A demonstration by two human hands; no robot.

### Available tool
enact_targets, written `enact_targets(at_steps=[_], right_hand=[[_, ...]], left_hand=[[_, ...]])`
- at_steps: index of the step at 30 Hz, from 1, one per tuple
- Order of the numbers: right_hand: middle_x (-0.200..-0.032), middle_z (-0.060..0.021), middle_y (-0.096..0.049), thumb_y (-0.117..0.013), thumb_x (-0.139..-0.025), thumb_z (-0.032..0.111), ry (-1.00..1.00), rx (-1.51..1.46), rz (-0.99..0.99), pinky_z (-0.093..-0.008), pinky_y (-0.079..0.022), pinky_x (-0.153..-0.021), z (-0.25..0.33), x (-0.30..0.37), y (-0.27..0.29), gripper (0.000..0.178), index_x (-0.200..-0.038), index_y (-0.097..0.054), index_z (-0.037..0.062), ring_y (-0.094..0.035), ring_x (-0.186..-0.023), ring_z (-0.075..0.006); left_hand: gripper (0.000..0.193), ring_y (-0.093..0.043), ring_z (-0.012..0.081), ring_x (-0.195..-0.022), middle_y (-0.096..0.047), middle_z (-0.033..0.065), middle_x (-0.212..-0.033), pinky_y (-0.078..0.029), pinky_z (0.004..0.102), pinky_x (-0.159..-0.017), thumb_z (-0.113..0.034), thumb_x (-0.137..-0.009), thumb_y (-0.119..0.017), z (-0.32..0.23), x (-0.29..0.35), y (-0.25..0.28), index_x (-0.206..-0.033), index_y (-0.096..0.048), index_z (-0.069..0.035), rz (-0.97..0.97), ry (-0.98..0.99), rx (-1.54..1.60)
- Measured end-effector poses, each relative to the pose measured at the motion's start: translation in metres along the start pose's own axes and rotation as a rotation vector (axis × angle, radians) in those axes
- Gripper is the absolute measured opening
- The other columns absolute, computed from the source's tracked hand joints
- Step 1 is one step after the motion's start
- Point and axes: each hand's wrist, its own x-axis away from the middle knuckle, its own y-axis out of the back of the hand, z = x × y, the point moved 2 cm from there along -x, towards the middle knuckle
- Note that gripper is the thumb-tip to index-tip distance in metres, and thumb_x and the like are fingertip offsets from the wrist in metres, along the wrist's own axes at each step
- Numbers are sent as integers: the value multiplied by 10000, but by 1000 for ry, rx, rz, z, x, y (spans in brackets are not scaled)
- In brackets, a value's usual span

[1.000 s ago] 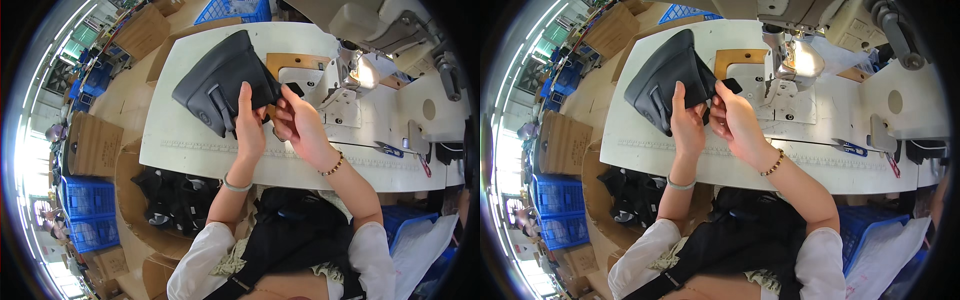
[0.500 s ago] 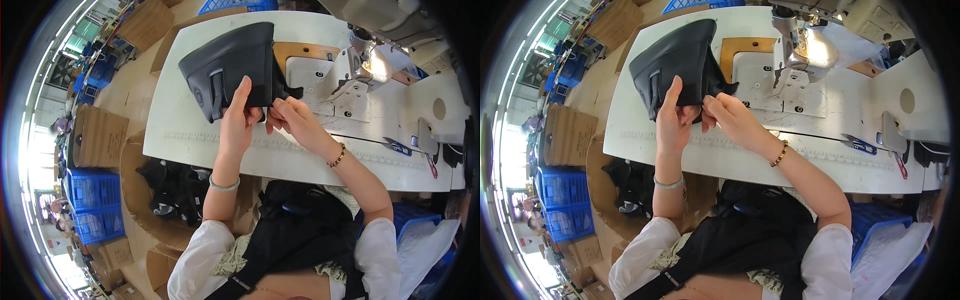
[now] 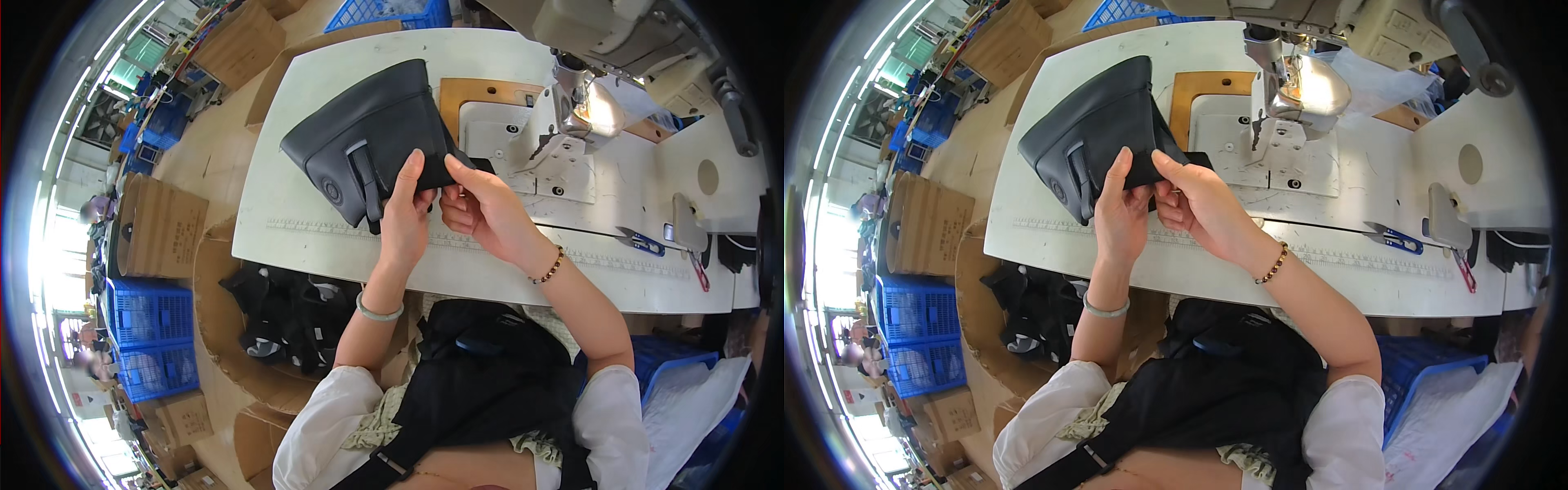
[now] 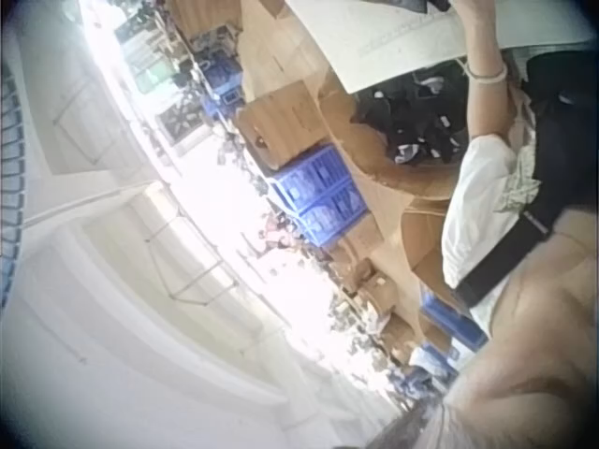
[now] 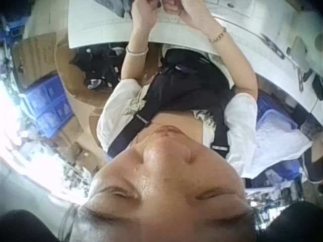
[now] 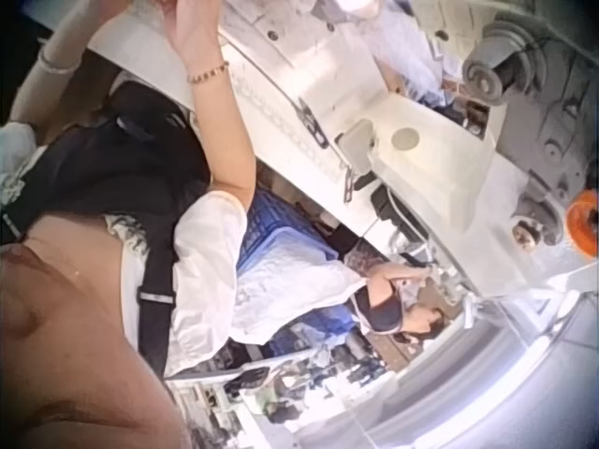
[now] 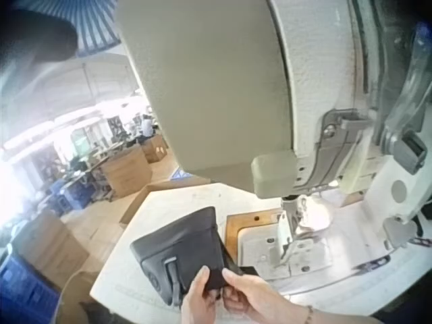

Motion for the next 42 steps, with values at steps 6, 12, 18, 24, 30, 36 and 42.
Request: enact_targets(at_steps=[6,12,18,24,30,36,42], right_hand=[[-524,26,-379,-502,-848,320,123,250,-56,-211,-257,-438,0,-3,14,361,-591,-428,78,-324,-465,-63],[-524,26,-374,-488,-850,351,195,428,-111,-203,-263,-428,3,1,0,365,-608,-436,83,-324,-463,-54],[-535,32,-357,-455,-869,330,38,248,-129,-212,-253,-402,17,4,-2,349,-615,-417,93,-314,-456,-58],[-548,39,-352,-498,-856,253,84,245,-61,-196,-236,-408,16,-3,11,322,-602,-365,106,-302,-462,-48],[-560,35,-368,-488,-863,231,150,307,-66,-194,-253,-416,21,0,13,284,-633,-379,103,-302,-467,-39],[-575,15,-437,-465,-869,238,92,469,-69,-182,-348,-435,38,31,7,236,-847,-524,10,-385,-472,-45],[-622,6,-499,-496,-824,175,597,600,-541,-182,-333,-454,58,72,57,150,-811,-544,34,-408,-505,-39]], left_hand=[[345,-281,38,-445,-309,-56,-450,-212,200,-454,-283,-849,-462,-8,0,-4,-534,-403,-155,182,147,-38],[364,-296,54,-443,-327,-46,-444,-236,214,-473,-272,-845,-455,-2,-4,-9,-512,-380,-146,72,36,119],[281,-289,40,-459,-371,-54,-509,-243,198,-477,-220,-824,-488,0,-9,-9,-562,-433,-132,160,13,187],[243,-331,55,-507,-391,-44,-536,-296,198,-537,-206,-839,-468,-2,-10,-10,-615,-470,-113,120,-7,127],[134,-458,76,-674,-513,-3,-739,-380,211,-674,-167,-828,-502,-8,-13,-14,-813,-566,-51,130,-68,54],[133,-470,60,-646,-545,-32,-750,-386,203,-579,-206,-764,-602,-15,-65,-22,-771,-599,-74,90,-138,107],[127,-438,58,-608,-511,-31,-690,-344,188,-558,-184,-788,-571,-14,-92,-80,-719,-528,-86,49,-126,-20]])
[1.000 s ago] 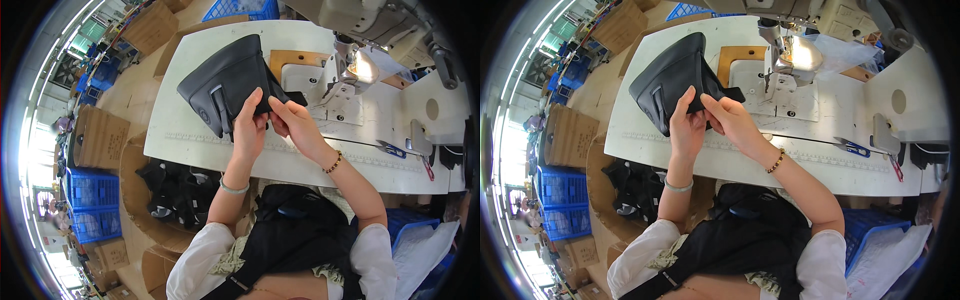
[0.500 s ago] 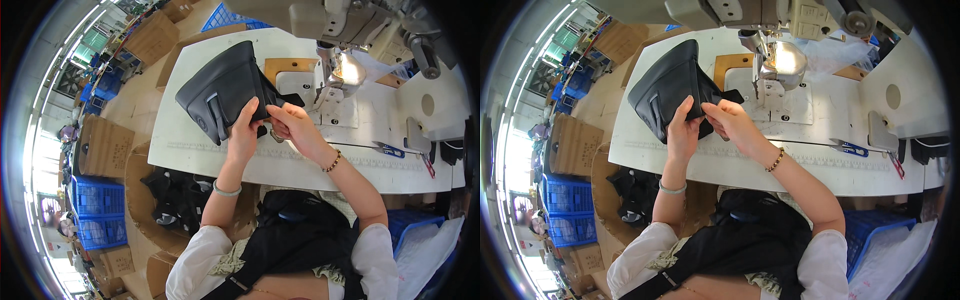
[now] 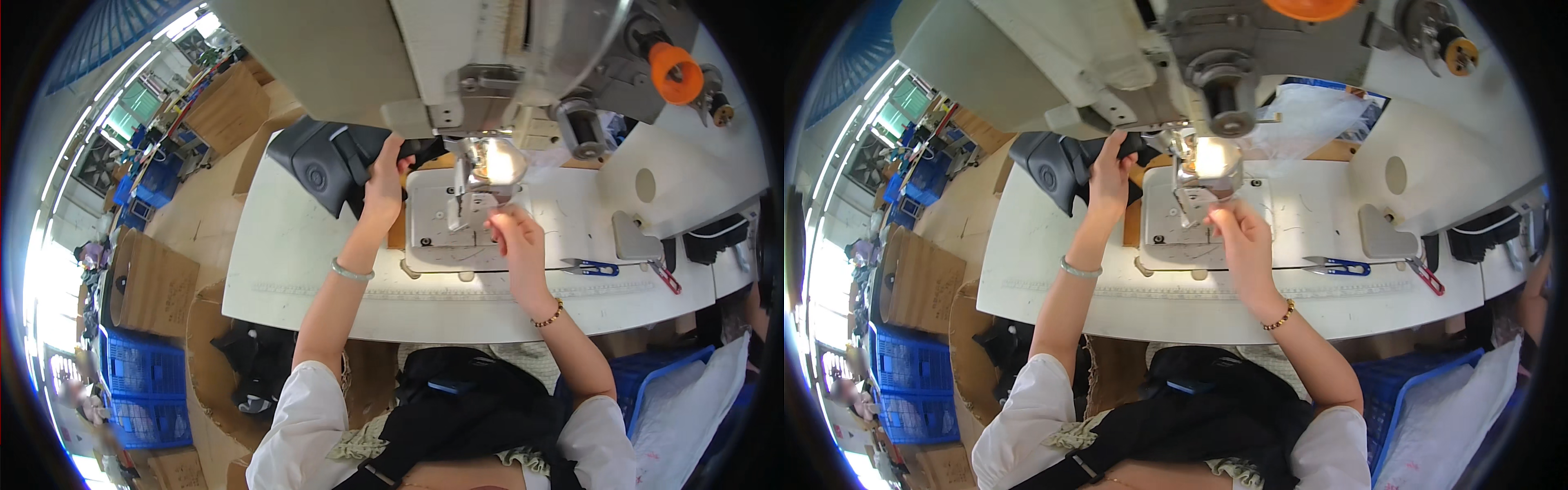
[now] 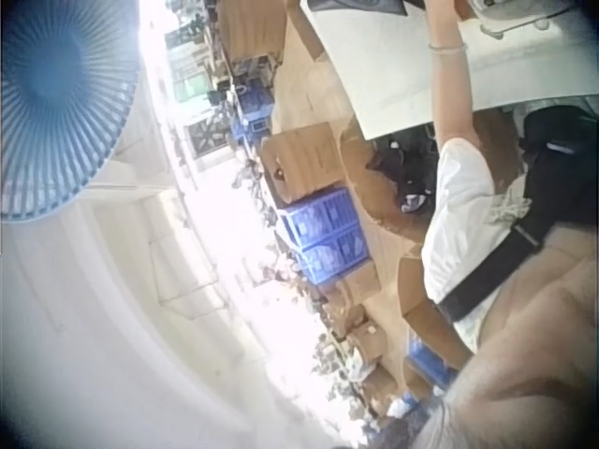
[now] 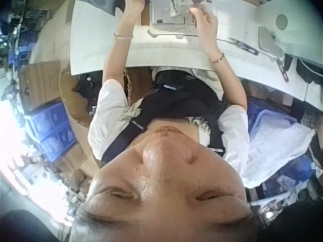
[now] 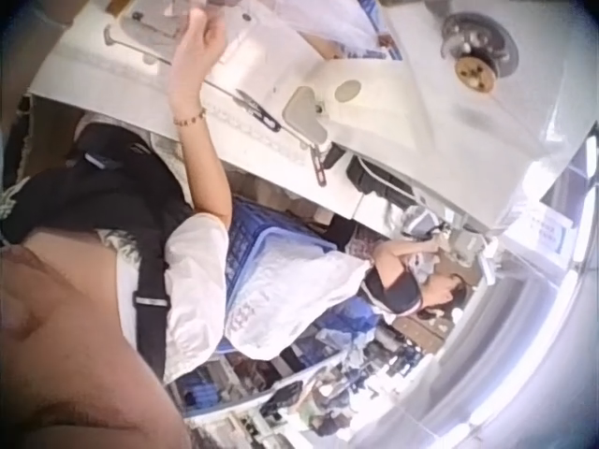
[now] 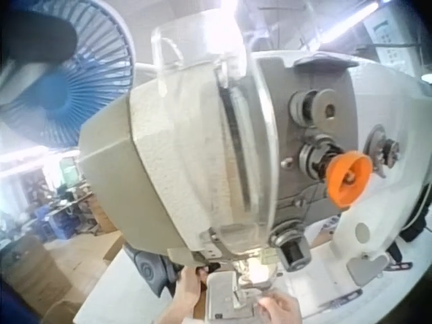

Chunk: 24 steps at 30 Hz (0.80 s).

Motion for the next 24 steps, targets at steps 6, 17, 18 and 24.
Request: enact_targets(at_steps=[6,17,18,24], right_hand=[[-744,-9,-499,-521,-795,128,199,-45,-214,-196,-373,-539,20,-63,29,220,-986,-491,23,-436,-609,-60],[-805,-76,-509,-493,-682,-6,676,123,3,-248,-407,-661,44,-95,18,232,-903,-556,24,-505,-711,-182],[-805,-76,-509,-493,-682,-6,672,120,7,-248,-407,-661,45,-96,18,232,-903,-556,24,-505,-711,-182],[-747,-79,-500,-468,-672,-43,760,320,-127,-259,-401,-592,51,-90,19,132,-774,-540,0,-498,-650,-180]], left_hand=[[230,-469,123,-703,-543,34,-802,-372,216,-667,-175,-844,-405,38,-30,-29,-930,-504,15,425,-705,-739],[341,-498,115,-855,-522,50,-955,-419,244,-716,-300,-848,-415,32,-1,-55,-1026,-485,-17,419,56,-106],[354,-491,113,-858,-517,47,-958,-415,241,-713,-310,-844,-410,32,-1,-54,-1033,-482,-20,417,-8,-132],[426,-522,122,-881,-524,35,-993,-432,270,-747,-382,-820,-456,22,11,-66,-1108,-449,-68,431,-62,4]])
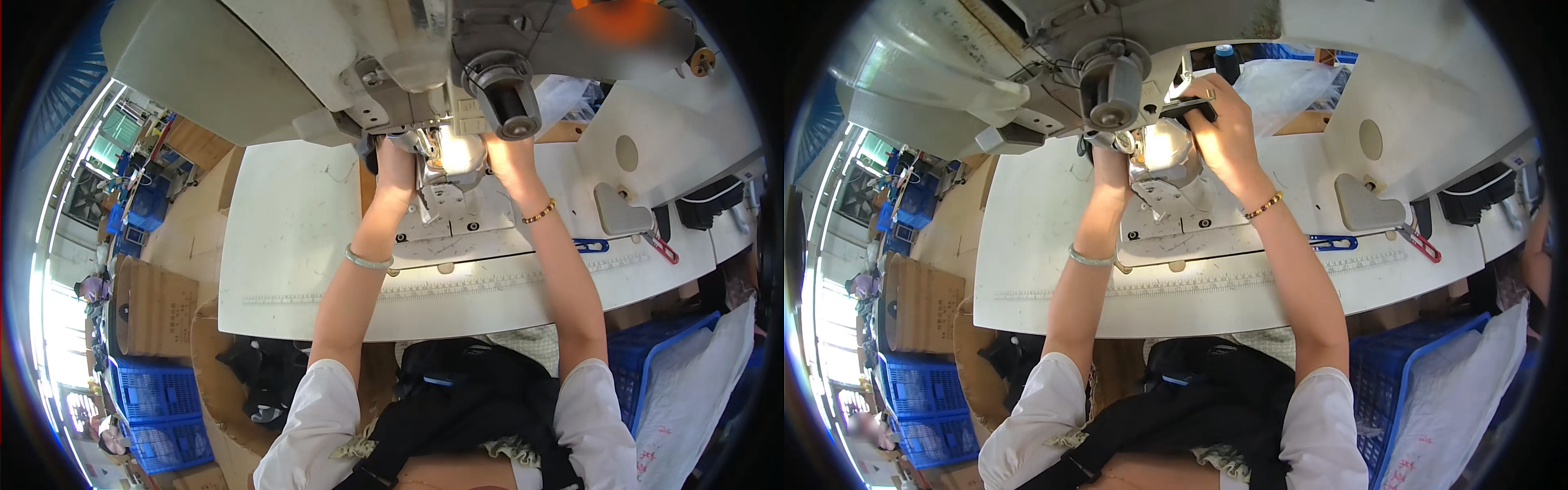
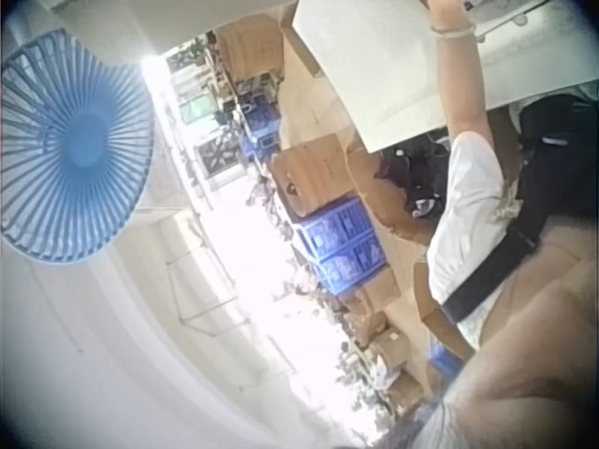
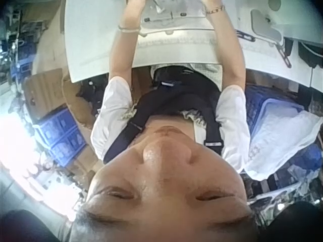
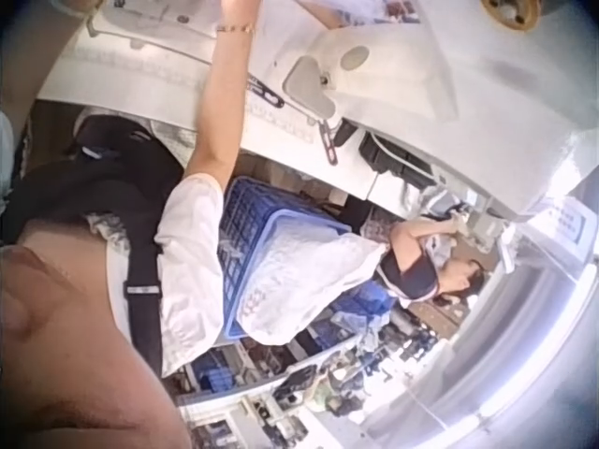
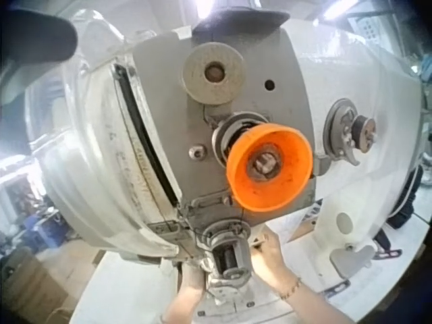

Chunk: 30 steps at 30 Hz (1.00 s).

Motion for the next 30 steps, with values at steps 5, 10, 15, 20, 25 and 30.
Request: enact_targets(at_steps=[5,10,15,20,25,30], right_hand=[[-794,-70,-533,-472,-668,-102,-55,-227,-82,-235,-418,-615,9,7,-2,140,-749,-551,-21,-516,-687,-139],[-807,-65,-534,-488,-663,-101,41,-169,-124,-228,-419,-615,12,6,-3,132,-744,-560,-25,-515,-690,-133],[-807,-60,-525,-522,-666,-66,-95,-224,-106,-229,-412,-624,9,6,-4,106,-753,-570,-30,-509,-709,-124],[-828,-54,-520,-524,-672,-65,-53,-196,-91,-230,-414,-633,17,2,2,116,-766,-581,-26,-514,-724,-126],[-845,-54,-522,-509,-674,-90,62,-120,20,-234,-427,-630,28,7,8,170,-799,-592,-9,-529,-742,-151],[-919,-77,-522,-498,-637,-99,191,301,208,-270,-454,-650,42,10,17,280,-856,-598,44,-545,-784,-214]], left_hand=[[245,-531,165,-757,-559,79,-858,-426,288,-688,-172,-778,-495,12,-4,13,-952,-518,-2,-156,-213,-293],[163,-548,273,-694,-579,188,-781,-431,330,-662,25,-662,-525,24,-13,32,-816,-522,80,-227,-254,-308],[167,-537,269,-648,-571,185,-762,-440,339,-626,16,-676,-512,29,-15,40,-832,-509,76,-262,-229,-204],[194,-540,208,-664,-573,98,-834,-442,308,-624,-73,-813,-393,1,-5,1,-924,-508,38,-290,-204,111],[255,-483,62,-682,-544,-7,-842,-398,209,-609,-193,-873,-376,-3,8,-1,-1000,-520,-25,-110,-137,268],[312,-514,141,-933,-540,37,-1024,-399,285,-814,-271,-853,-427,-1,15,5,-1055,-510,-48,-99,-108,113]])
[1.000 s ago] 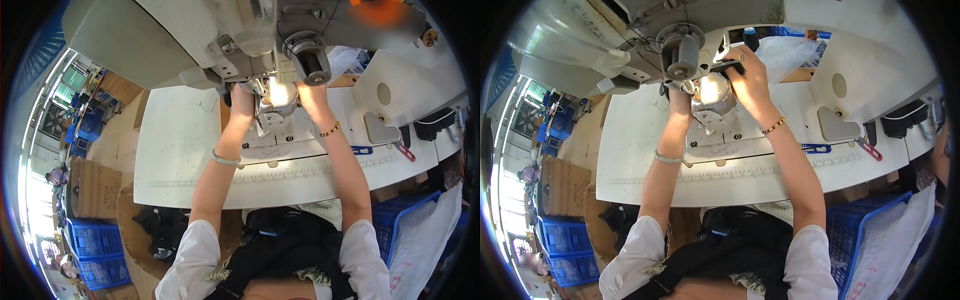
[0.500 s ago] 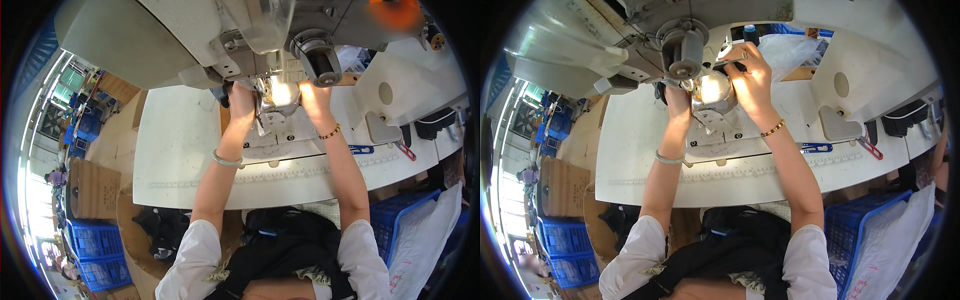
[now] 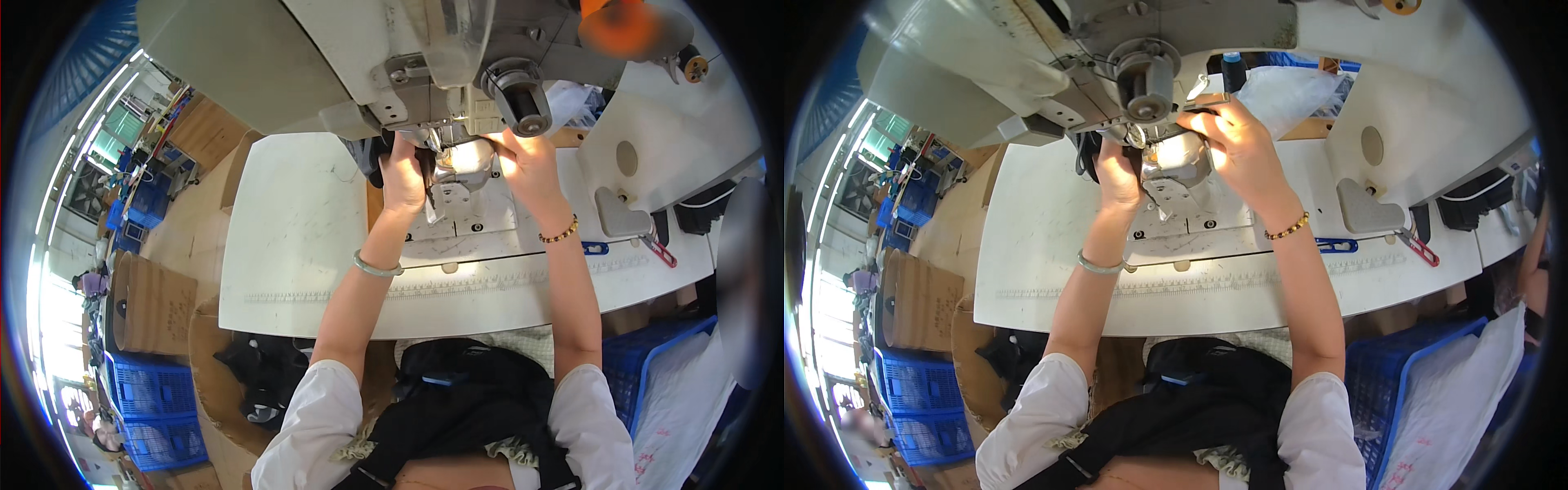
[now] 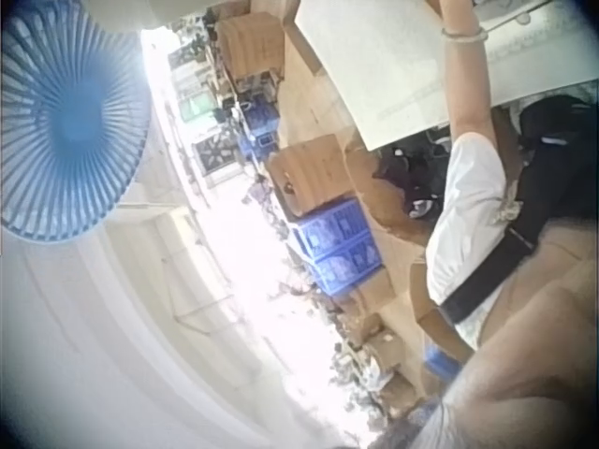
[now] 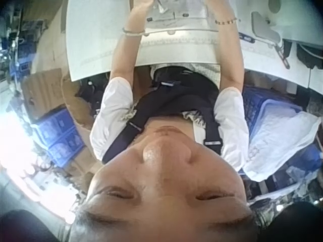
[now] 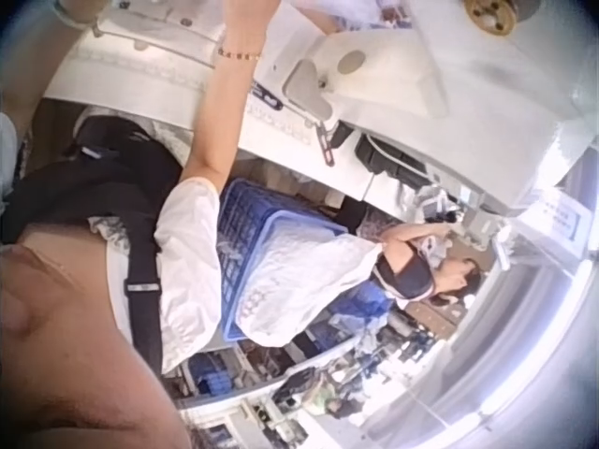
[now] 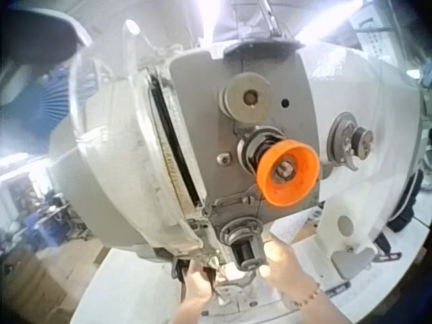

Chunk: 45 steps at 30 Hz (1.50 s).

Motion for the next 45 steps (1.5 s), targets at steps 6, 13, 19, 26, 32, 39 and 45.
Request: enact_targets(at_steps=[6,13,19,26,32,39,45], right_hand=[[-959,-106,-504,-507,-620,-78,122,131,38,-309,-460,-688,-6,5,-2,325,-906,-565,65,-533,-839,-260],[-876,-104,-503,-527,-602,-67,151,128,122,-317,-453,-685,-4,-1,5,299,-872,-557,57,-518,-832,-268],[-772,-79,-516,-510,-609,-78,244,157,166,-303,-408,-578,17,-3,14,293,-866,-580,44,-493,-675,-234],[-810,-58,-473,-539,-582,-17,350,298,272,-306,-445,-599,23,-3,19,259,-834,-544,43,-499,-736,-228],[-772,-48,-456,-547,-591,12,442,337,232,-289,-425,-554,30,-3,22,200,-790,-537,32,-473,-667,-197],[-746,-48,-450,-547,-592,21,463,254,222,-285,-424,-550,26,2,23,188,-780,-536,13,-476,-668,-184],[-756,-48,-466,-548,-617,19,475,284,213,-276,-430,-543,31,0,25,169,-785,-538,6,-489,-679,-180]], left_hand=[[205,-348,58,-468,-429,-33,-549,-318,198,-433,-186,-868,-401,1,6,3,-951,-524,-44,-58,-226,-440],[300,-419,119,-425,-447,25,-548,-377,268,-420,-279,-872,-389,-15,25,-9,-931,-535,-23,-146,-102,-572],[352,-458,130,-1013,-517,54,-1082,-326,246,-886,-188,-864,-429,-11,36,-14,-1108,-476,61,-165,-28,-137],[362,-461,150,-1051,-490,87,-1134,-333,259,-910,-181,-863,-427,-12,42,-18,-1117,-461,75,-240,-48,-15],[317,-467,123,-992,-493,61,-1101,-354,250,-873,-156,-858,-439,-17,56,-19,-1090,-484,55,-163,-262,-271],[239,-426,69,-756,-490,-2,-894,-377,211,-672,-218,-859,-460,-15,63,-18,-932,-515,3,-216,-200,-347],[196,-450,45,-726,-518,-13,-848,-392,201,-653,-195,-831,-511,-29,65,-22,-913,-532,-19,-210,-183,-305]])
